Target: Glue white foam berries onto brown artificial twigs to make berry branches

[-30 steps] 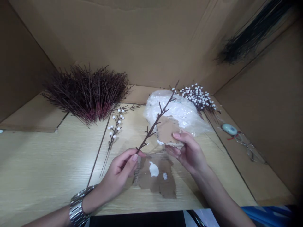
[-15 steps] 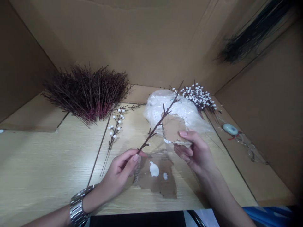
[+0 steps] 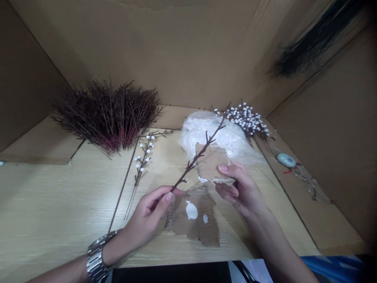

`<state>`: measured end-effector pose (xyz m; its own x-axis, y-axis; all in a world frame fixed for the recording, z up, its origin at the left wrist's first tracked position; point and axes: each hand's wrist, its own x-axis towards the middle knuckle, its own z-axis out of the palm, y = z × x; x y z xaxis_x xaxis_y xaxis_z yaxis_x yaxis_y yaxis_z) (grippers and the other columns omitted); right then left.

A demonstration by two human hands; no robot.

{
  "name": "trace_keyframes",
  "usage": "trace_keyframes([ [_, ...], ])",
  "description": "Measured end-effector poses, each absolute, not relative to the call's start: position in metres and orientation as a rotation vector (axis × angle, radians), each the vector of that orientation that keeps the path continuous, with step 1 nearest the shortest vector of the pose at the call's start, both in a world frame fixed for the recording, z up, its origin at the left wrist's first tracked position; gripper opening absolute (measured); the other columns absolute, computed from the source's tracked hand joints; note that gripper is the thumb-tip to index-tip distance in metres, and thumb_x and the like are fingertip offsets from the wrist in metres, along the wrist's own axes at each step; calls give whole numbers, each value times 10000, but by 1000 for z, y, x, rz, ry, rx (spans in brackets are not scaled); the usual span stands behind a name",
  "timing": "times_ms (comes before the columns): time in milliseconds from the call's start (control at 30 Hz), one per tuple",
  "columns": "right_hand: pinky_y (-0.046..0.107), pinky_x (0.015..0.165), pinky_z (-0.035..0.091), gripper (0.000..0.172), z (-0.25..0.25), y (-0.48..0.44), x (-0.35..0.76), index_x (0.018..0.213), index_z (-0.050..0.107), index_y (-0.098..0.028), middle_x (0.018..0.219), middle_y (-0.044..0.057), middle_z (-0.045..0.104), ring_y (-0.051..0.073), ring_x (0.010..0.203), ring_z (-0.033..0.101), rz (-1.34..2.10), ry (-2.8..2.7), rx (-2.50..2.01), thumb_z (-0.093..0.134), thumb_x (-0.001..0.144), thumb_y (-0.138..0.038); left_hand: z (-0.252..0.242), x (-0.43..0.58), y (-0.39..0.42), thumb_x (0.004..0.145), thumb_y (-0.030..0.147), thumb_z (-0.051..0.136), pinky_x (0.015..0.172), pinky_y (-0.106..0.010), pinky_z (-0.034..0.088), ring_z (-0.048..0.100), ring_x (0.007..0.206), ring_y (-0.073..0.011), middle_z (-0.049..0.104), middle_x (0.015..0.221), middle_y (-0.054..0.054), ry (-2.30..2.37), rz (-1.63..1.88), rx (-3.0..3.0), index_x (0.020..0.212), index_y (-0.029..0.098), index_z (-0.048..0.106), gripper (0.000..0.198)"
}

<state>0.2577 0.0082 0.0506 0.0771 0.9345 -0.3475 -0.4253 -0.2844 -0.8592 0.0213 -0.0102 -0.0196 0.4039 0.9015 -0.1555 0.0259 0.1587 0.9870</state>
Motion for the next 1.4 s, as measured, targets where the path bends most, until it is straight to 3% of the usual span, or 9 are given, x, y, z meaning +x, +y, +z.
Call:
trace_keyframes([
  [133, 118, 258, 216, 315, 52, 9, 259, 653, 595, -189, 400, -124, 407, 1, 282, 212, 1462, -591, -1189, 876, 585, -312, -19, 22, -10, 995, 492, 552, 502, -251, 360, 464, 556, -155, 545, 616, 14, 979, 797, 1263, 1089, 184, 753, 380],
  [333, 117, 259, 187, 330, 52, 6, 260, 675, 589, -187, 438, -107, 470, -4, 282, 225, 1455, -619, -1230, 873, 589, -331, -22, 20, -11, 1019, 470, 536, 519, -247, 318, 384, 567, -134, 438, 636, 47, 937, 769, 1239, 1126, 193, 722, 350],
  [667, 153, 332, 265, 251, 52, 7, 260, 676, 592, -192, 399, -118, 368, 29, 329, 245, 1377, -652, -1082, 808, 693, -318, -22, 23, -8, 1043, 446, 508, 536, -251, 276, 328, 580, -123, 354, 642, 70, 872, 767, 1123, 1156, 179, 678, 336],
  [833, 164, 391, 333, 199, 61, 4, 258, 696, 594, -198, 474, -99, 444, 33, 369, 298, 1245, -638, -933, 783, 714, -258, -22, 24, -7, 1029, 475, 523, 525, -247, 266, 306, 566, -123, 337, 626, 75, 863, 786, 1091, 1149, 174, 675, 359],
  [933, 176, 373, 335, 211, 59, 1, 257, 712, 619, -200, 457, -100, 438, 42, 355, 310, 1178, -673, -921, 806, 696, -295, -22, 24, -7, 1018, 495, 533, 526, -247, 261, 306, 567, -124, 336, 623, 75, 879, 774, 1108, 1144, 178, 673, 370],
  [1033, 199, 355, 349, 225, 48, -6, 259, 753, 677, -201, 532, -57, 551, 59, 371, 374, 1101, -764, -954, 835, 693, -350, -23, 24, -7, 1005, 524, 540, 523, -250, 241, 308, 569, -126, 337, 625, 71, 918, 757, 1129, 1150, 179, 675, 397],
  [1133, 243, 406, 424, 171, 38, -14, 265, 741, 706, -227, 611, -13, 627, 115, 465, 511, 836, -1010, -1009, 803, 785, -360, -25, 24, -8, 988, 568, 540, 519, -252, 224, 306, 569, -127, 337, 627, 69, 948, 742, 1141, 1149, 181, 678, 442],
  [1233, 300, 497, 499, 57, 39, -16, 267, 900, 756, -270, 677, 4, 694, 165, 568, 613, 437, -1566, -888, 709, 887, -242, -28, 24, -8, 979, 568, 557, 533, -251, 245, 332, 582, -129, 371, 643, 62, 960, 730, 1132, 1142, 187, 679, 432],
  [1400, 295, 529, 522, 296, 54, -11, 264, 1039, 728, -264, 726, -1, 715, 164, 632, 638, -222, -2093, -755, 673, 845, -48, -31, 26, -9, 969, 562, 583, 554, -244, 279, 366, 616, -129, 411, 690, 53, 965, 767, 1057, 1119, 193, 679, 410],
])
